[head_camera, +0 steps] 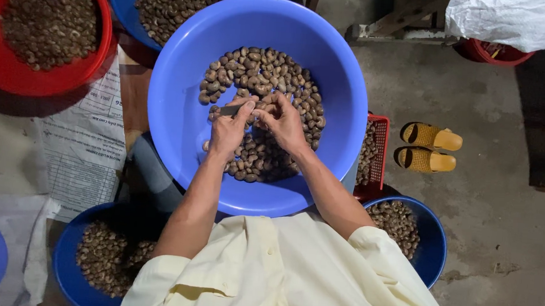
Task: Using a small hand tool to peel or shell nuts in a processing facility
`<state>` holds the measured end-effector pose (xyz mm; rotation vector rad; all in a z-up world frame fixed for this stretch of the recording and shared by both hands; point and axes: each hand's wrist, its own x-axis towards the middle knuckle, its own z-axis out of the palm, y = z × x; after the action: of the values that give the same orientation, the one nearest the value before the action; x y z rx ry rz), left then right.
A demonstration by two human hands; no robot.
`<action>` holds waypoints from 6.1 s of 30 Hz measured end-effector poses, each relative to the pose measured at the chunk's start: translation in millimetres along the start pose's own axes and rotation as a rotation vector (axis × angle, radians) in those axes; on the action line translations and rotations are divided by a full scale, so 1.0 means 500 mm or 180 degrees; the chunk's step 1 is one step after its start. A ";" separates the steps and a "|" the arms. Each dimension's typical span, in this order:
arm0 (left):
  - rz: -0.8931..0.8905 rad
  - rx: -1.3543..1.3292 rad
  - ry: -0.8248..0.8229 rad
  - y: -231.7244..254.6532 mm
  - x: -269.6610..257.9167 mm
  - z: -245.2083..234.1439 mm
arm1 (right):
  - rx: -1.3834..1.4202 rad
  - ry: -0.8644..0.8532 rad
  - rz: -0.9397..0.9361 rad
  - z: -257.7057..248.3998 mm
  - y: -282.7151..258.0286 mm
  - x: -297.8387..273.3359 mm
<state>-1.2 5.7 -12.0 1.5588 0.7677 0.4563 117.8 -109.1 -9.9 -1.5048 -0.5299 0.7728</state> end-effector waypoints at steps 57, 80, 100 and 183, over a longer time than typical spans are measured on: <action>0.0116 -0.1090 0.0079 -0.002 -0.001 0.006 | -0.0035 0.0217 -0.0101 0.007 0.005 -0.002; 0.0496 -0.0160 -0.0014 0.036 -0.008 -0.003 | -0.0896 -0.0046 -0.0370 -0.007 -0.022 -0.012; 0.0412 -0.0360 -0.0060 0.036 -0.003 -0.022 | 0.0648 -0.0463 0.0598 0.000 -0.039 -0.012; 0.0639 -0.0618 0.0926 -0.040 0.024 -0.005 | -0.3209 -0.1457 -0.1601 0.044 -0.060 -0.050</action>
<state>1.1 15.9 -32.7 1.4086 0.7641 0.8946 88.4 -109.7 24.1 -1.9509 -1.7576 0.4375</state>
